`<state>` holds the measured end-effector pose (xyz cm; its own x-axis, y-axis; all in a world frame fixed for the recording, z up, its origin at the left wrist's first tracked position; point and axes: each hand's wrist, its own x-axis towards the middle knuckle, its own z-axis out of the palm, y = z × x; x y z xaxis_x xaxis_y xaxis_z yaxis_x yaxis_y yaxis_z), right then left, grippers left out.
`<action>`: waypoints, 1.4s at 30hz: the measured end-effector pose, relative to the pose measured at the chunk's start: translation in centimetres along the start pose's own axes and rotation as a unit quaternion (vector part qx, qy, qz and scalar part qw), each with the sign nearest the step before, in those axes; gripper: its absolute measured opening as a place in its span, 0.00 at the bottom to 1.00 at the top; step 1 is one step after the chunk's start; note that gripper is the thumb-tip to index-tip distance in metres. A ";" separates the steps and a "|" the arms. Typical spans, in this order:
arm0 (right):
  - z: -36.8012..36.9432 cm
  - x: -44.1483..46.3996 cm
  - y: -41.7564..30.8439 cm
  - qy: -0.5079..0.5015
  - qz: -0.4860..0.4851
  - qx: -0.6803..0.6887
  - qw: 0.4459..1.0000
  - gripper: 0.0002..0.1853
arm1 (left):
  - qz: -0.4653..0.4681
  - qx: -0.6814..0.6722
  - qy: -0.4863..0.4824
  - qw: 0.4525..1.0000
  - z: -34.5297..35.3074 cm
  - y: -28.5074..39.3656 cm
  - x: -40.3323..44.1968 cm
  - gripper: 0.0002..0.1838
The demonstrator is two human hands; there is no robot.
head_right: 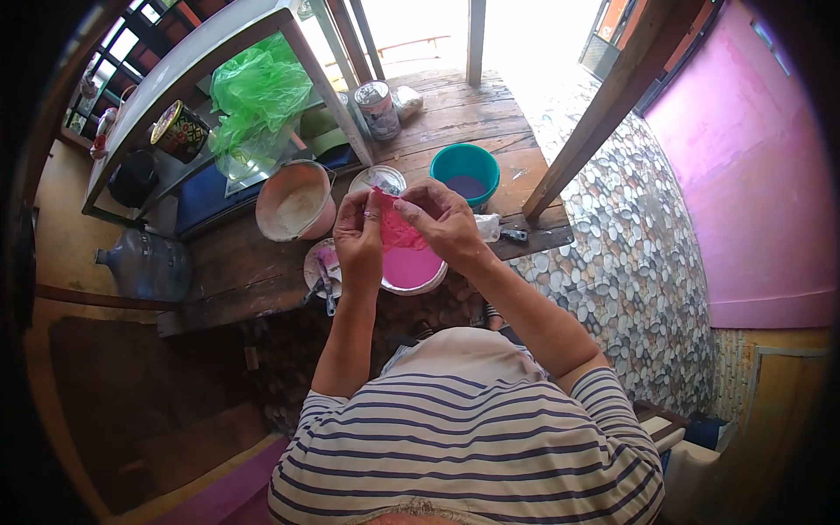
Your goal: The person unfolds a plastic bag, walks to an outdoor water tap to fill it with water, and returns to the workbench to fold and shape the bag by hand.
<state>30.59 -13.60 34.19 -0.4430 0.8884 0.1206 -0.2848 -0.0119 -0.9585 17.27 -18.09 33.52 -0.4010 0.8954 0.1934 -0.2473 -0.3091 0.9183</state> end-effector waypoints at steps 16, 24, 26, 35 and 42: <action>0.1 -1.4 -0.4 0.037 -0.085 0.017 0.996 0.07 | -0.015 -0.064 0.060 0.996 0.3 0.7 1.5 0.04; -1.1 -0.6 -1.8 -0.052 -0.164 -0.080 0.982 0.07 | -0.028 -0.078 -0.074 0.994 -0.7 1.8 2.4 0.09; -1.2 -0.5 -1.3 -0.063 -0.107 0.008 0.992 0.08 | -0.016 -0.075 -0.091 0.993 -0.9 1.7 2.7 0.09; -1.5 1.1 0.0 -0.113 0.099 0.185 0.971 0.14 | -0.014 -0.014 -0.097 0.995 -0.5 2.6 3.1 0.07; -0.6 1.7 -0.4 -0.094 0.112 0.135 0.980 0.14 | -0.049 -0.082 -0.031 0.995 -0.7 1.6 3.3 0.07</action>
<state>30.44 -11.77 34.63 -0.6625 0.7489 -0.0156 -0.3647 -0.3406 -0.8666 14.93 -15.83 35.37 -0.3142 0.9403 0.1310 -0.4254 -0.2628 0.8660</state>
